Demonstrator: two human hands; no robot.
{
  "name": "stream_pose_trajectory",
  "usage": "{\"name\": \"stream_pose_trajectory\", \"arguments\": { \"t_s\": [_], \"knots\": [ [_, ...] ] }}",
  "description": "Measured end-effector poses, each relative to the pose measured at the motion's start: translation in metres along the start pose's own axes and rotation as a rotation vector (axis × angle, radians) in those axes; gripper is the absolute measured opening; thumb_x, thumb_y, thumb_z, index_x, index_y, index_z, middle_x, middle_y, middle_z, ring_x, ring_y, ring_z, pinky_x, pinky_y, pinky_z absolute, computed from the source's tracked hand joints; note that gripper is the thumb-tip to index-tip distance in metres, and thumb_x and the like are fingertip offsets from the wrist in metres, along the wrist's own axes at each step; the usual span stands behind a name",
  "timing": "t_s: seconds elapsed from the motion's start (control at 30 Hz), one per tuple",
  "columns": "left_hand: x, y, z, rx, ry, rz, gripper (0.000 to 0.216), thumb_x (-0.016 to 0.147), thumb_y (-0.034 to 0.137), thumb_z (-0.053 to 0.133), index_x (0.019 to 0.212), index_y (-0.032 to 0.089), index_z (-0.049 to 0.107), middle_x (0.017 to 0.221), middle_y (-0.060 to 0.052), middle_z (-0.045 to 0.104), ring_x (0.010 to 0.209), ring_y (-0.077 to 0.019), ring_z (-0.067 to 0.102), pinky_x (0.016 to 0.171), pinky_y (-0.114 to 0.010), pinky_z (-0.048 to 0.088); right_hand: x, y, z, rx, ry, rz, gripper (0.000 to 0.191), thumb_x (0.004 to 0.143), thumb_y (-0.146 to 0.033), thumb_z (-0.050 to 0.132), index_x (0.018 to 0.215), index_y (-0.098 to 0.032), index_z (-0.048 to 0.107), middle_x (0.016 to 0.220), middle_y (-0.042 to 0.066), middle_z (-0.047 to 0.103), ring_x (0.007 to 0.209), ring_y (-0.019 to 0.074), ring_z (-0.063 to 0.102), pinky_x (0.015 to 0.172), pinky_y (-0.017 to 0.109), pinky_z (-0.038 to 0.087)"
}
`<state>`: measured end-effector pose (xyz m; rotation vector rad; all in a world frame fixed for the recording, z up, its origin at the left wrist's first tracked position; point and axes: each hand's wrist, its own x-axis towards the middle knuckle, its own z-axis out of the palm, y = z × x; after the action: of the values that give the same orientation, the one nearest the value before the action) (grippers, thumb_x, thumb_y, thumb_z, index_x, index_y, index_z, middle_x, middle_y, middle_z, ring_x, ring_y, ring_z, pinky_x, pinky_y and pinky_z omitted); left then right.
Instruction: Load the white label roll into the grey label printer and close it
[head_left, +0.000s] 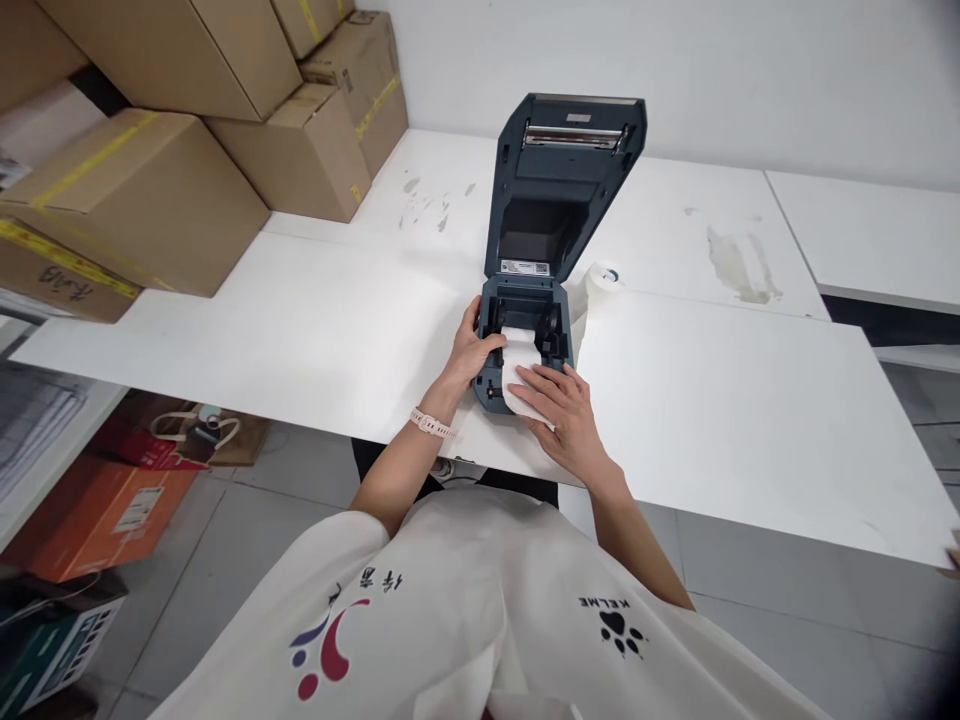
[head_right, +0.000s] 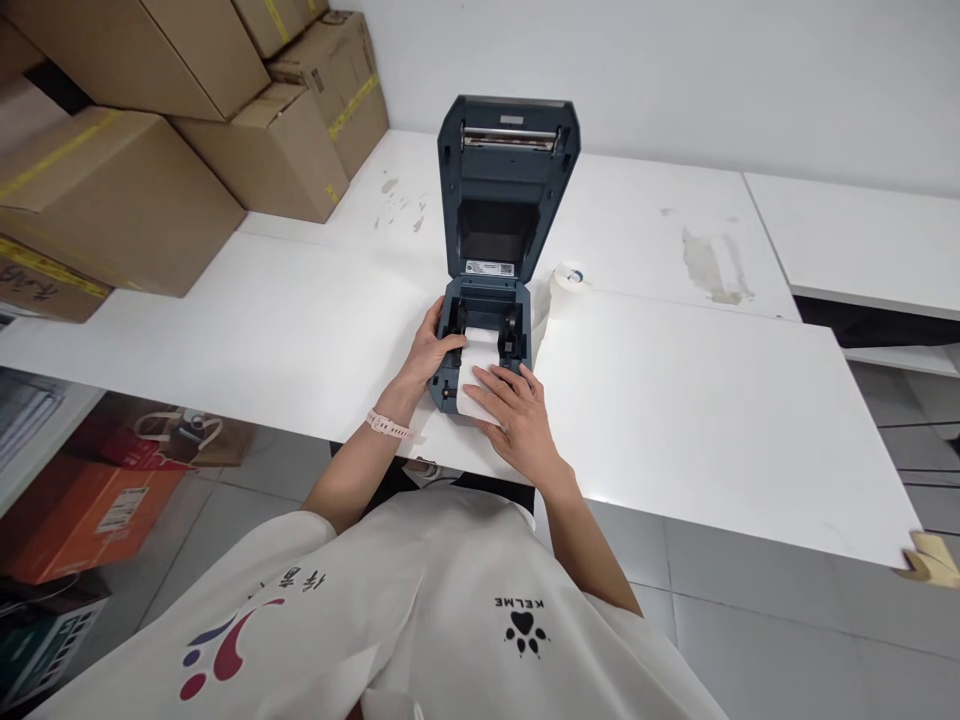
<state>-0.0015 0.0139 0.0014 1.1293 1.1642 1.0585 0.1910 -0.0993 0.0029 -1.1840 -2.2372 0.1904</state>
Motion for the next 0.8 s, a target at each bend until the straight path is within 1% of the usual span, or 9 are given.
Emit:
{"name": "stream_pose_trajectory", "arguments": {
  "t_s": [0.13, 0.23, 0.3, 0.4, 0.5, 0.67, 0.8],
  "knots": [
    [0.0015, -0.0019, -0.0002, -0.004, 0.000, 0.000, 0.095, 0.077, 0.026, 0.070, 0.164, 0.027, 0.030, 0.172, -0.007, 0.039, 0.155, -0.0293, 0.044, 0.125, -0.041, 0.041, -0.0026, 0.0028, 0.0024, 0.048, 0.009, 0.018, 0.049, 0.100, -0.022, 0.056, 0.145, -0.040, 0.061, 0.155, -0.001, 0.063, 0.144, 0.0304, 0.057, 0.124, 0.062, 0.035],
    [0.0034, -0.0044, -0.0003, 0.007, 0.003, 0.006, 0.097, 0.076, 0.027, 0.071, 0.164, 0.027, 0.029, 0.173, -0.007, 0.038, 0.156, -0.0296, 0.043, 0.126, -0.040, 0.040, -0.0037, 0.0031, 0.0049, 0.103, 0.071, 0.016, 0.045, 0.099, -0.022, 0.057, 0.140, -0.040, 0.065, 0.149, -0.002, 0.067, 0.141, 0.0297, 0.060, 0.124, 0.062, 0.036],
    [0.0042, -0.0054, -0.0003, 0.024, 0.002, 0.006, 0.098, 0.075, 0.027, 0.071, 0.164, 0.028, 0.029, 0.173, -0.006, 0.038, 0.157, -0.0302, 0.041, 0.127, -0.041, 0.039, -0.0040, 0.0024, 0.0064, 0.130, 0.099, 0.032, 0.041, 0.099, -0.026, 0.057, 0.135, -0.041, 0.069, 0.145, -0.003, 0.071, 0.137, 0.0297, 0.062, 0.124, 0.063, 0.036],
    [0.0043, -0.0054, -0.0003, 0.032, 0.006, 0.011, 0.098, 0.075, 0.027, 0.071, 0.164, 0.029, 0.030, 0.172, -0.006, 0.039, 0.157, -0.0301, 0.040, 0.127, -0.041, 0.038, -0.0036, 0.0009, 0.0072, 0.144, 0.095, 0.065, 0.036, 0.100, -0.031, 0.056, 0.130, -0.042, 0.072, 0.140, -0.004, 0.074, 0.132, 0.0297, 0.065, 0.124, 0.064, 0.036],
    [0.0034, -0.0039, 0.0000, 0.025, 0.006, 0.015, 0.097, 0.075, 0.028, 0.072, 0.163, 0.030, 0.031, 0.172, -0.005, 0.040, 0.157, -0.0298, 0.040, 0.127, -0.041, 0.038, -0.0028, 0.0000, 0.0065, 0.151, 0.093, 0.070, 0.033, 0.101, -0.031, 0.056, 0.126, -0.040, 0.074, 0.139, -0.004, 0.074, 0.131, 0.0287, 0.066, 0.123, 0.062, 0.036],
    [0.0009, 0.0001, -0.0001, 0.018, 0.006, 0.011, 0.099, 0.074, 0.028, 0.074, 0.163, 0.026, 0.031, 0.172, -0.008, 0.040, 0.158, -0.0307, 0.039, 0.128, -0.042, 0.038, -0.0024, 0.0001, 0.0056, 0.162, 0.107, 0.068, 0.031, 0.101, -0.031, 0.058, 0.125, -0.040, 0.075, 0.138, -0.004, 0.074, 0.131, 0.0282, 0.067, 0.123, 0.061, 0.037],
    [0.0007, -0.0002, -0.0010, 0.039, -0.008, -0.002, 0.099, 0.077, 0.030, 0.074, 0.165, 0.029, 0.028, 0.173, -0.007, 0.037, 0.158, -0.0312, 0.040, 0.127, -0.042, 0.039, -0.0028, 0.0009, 0.0061, 0.165, 0.088, 0.090, 0.031, 0.101, -0.033, 0.058, 0.126, -0.042, 0.075, 0.139, -0.006, 0.074, 0.133, 0.0281, 0.066, 0.124, 0.062, 0.036]
  ]
}}
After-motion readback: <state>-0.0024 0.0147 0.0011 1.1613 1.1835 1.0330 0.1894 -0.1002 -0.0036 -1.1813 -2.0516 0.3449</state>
